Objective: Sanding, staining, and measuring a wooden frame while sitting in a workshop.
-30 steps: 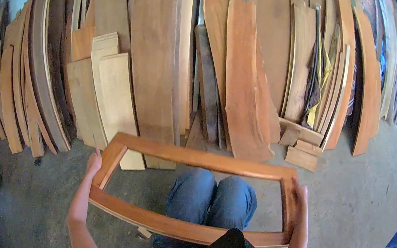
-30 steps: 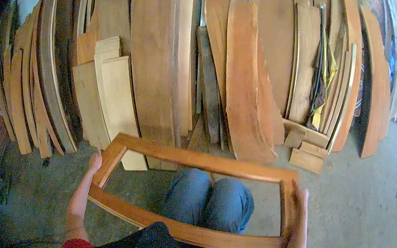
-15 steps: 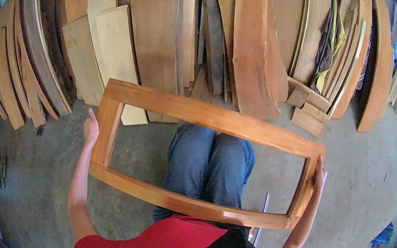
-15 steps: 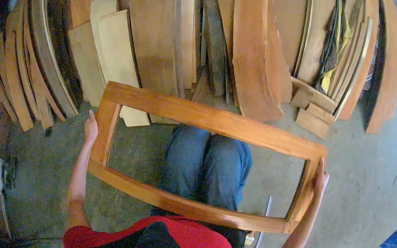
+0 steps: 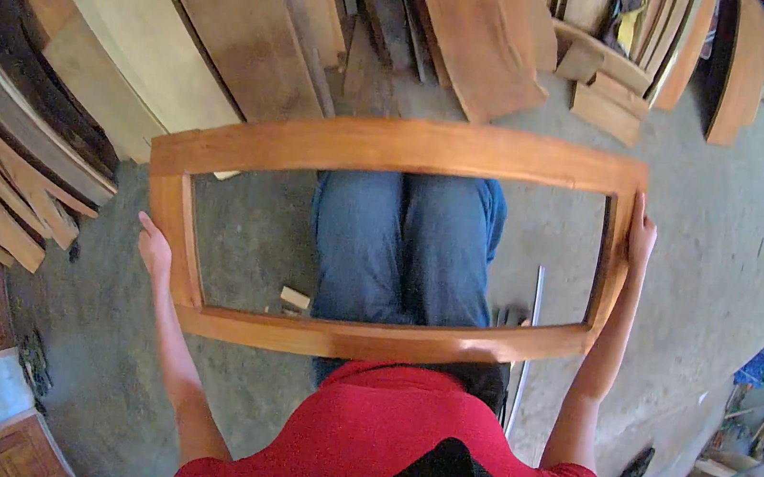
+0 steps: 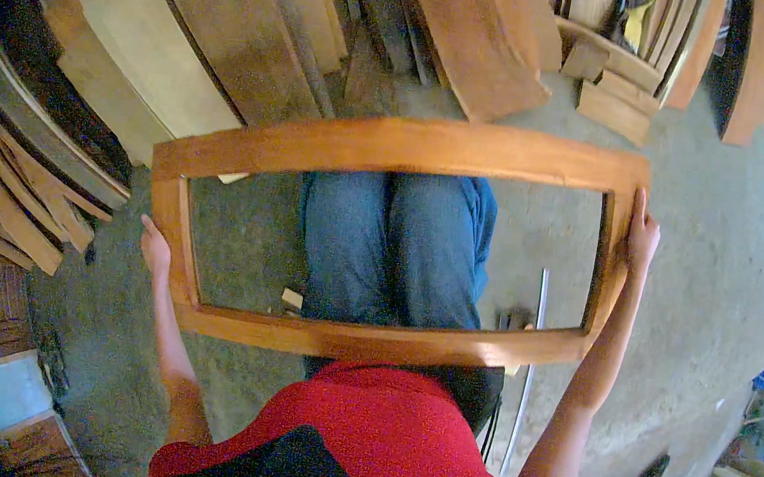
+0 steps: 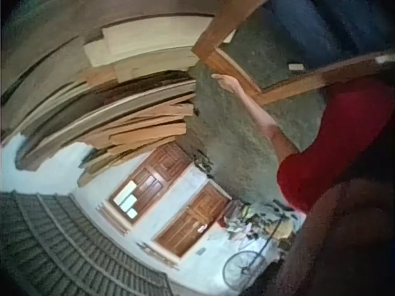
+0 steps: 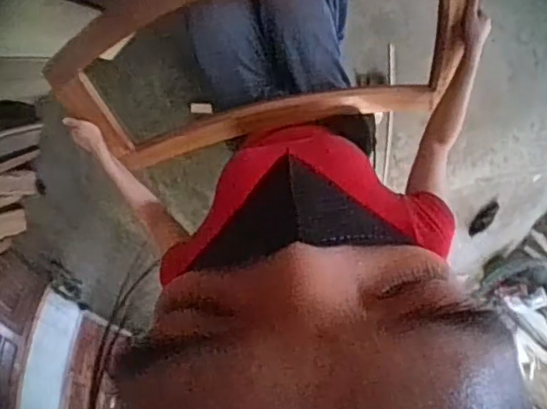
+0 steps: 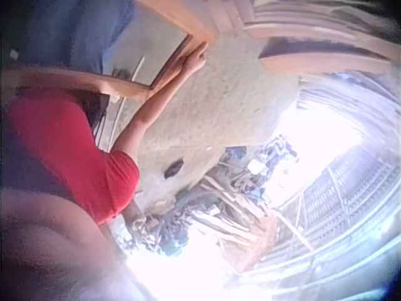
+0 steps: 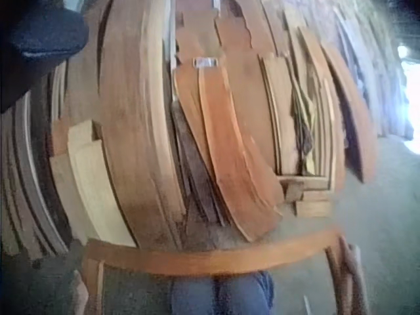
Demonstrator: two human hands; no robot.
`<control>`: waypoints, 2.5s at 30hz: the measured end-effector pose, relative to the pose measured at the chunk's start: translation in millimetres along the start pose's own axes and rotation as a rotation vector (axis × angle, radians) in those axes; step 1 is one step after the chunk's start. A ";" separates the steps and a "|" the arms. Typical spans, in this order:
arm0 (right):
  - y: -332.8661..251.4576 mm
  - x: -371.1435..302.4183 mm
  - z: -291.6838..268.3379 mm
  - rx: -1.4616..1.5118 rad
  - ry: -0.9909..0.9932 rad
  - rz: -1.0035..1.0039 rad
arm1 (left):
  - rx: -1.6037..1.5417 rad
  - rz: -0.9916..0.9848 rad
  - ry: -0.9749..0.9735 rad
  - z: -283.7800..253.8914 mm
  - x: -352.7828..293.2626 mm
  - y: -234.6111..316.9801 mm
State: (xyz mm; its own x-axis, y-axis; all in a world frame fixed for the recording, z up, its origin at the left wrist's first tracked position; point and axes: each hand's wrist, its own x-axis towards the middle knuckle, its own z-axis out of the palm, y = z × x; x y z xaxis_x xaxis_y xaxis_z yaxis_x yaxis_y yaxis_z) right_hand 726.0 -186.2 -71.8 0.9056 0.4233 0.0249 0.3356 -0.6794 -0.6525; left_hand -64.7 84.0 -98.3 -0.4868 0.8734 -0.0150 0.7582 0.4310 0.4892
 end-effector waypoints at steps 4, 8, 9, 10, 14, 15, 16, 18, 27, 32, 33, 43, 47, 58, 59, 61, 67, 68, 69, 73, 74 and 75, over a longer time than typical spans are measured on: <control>14.4 10.2 7.6 -0.050 0.002 -0.006 | -0.027 -0.005 0.063 -1.5 8.1 -3.7; 8.2 -3.7 9.6 -0.123 0.089 0.025 | -0.131 0.045 0.087 0.4 -0.9 2.1; 3.6 -11.4 11.3 -0.100 0.138 0.018 | -0.149 0.017 0.091 0.4 -1.4 3.7; 2.8 -12.7 10.5 -0.087 0.138 0.038 | -0.140 -0.054 0.088 -1.0 -0.6 5.9; -1.6 -8.8 22.1 -0.058 0.167 0.034 | -0.155 -0.067 0.048 -14.9 3.6 -1.3; 33.9 7.1 5.1 -0.132 0.213 -0.025 | -0.204 -0.067 -0.016 2.2 -10.2 25.6; -2.3 -17.2 8.0 0.004 0.094 -0.036 | -0.168 -0.092 0.003 -11.9 -0.5 12.5; 43.4 -22.6 -17.0 0.136 0.089 -0.174 | -0.191 -0.037 -0.014 -5.5 -0.5 15.9; 297.0 -163.8 -43.5 -0.128 0.365 0.669 | -0.012 -0.028 0.056 -8.3 43.3 -11.6; 431.1 -291.6 56.8 -0.200 -0.131 0.464 | -0.018 -0.051 -0.035 54.3 11.1 10.8; 463.6 -308.9 44.1 -0.307 0.017 0.242 | -0.042 -0.049 -0.100 86.9 1.5 8.7; 447.7 -278.5 202.5 0.254 -0.131 0.295 | -0.114 0.129 -0.022 12.6 -5.6 14.9; 379.7 -278.0 232.4 0.353 -0.137 0.640 | -0.056 0.294 0.189 -14.6 6.4 6.8; 348.1 -203.0 170.0 -0.143 0.053 0.004 | -0.344 0.669 0.311 5.3 -11.4 99.9; 337.4 -191.2 158.2 0.119 0.264 0.041 | -0.352 0.648 0.331 4.2 -21.7 113.7; 299.2 -182.2 139.0 -0.413 0.666 -0.283 | -0.054 0.814 0.290 -10.1 -47.5 134.4; 198.9 -102.4 -98.4 0.486 1.269 0.179 | -0.255 0.844 0.037 27.8 -110.9 165.4; 166.3 -99.0 -127.7 0.623 1.391 0.077 | -0.279 0.843 0.043 36.0 -118.5 175.0; 134.5 -98.5 -144.7 0.631 1.402 0.064 | -0.345 0.875 0.002 42.9 -123.5 184.0; 0.7 -61.2 -96.5 0.736 0.822 -0.145 | -0.528 0.981 -0.103 48.3 -148.7 218.9; -38.4 -61.6 -66.2 0.701 0.548 -0.135 | -0.557 1.039 -0.144 51.2 -158.0 228.8; -38.9 -45.9 -30.7 0.071 0.589 -0.488 | -0.525 1.123 -0.182 52.3 -170.9 244.5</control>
State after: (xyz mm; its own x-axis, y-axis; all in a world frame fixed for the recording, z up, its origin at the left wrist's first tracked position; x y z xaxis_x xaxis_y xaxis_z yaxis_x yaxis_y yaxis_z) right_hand 679.4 -197.6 -24.3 0.6541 0.2626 0.7093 0.7336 -0.4486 -0.5104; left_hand 226.5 52.0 -21.7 0.4144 0.7360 0.5354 0.4309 -0.6768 0.5969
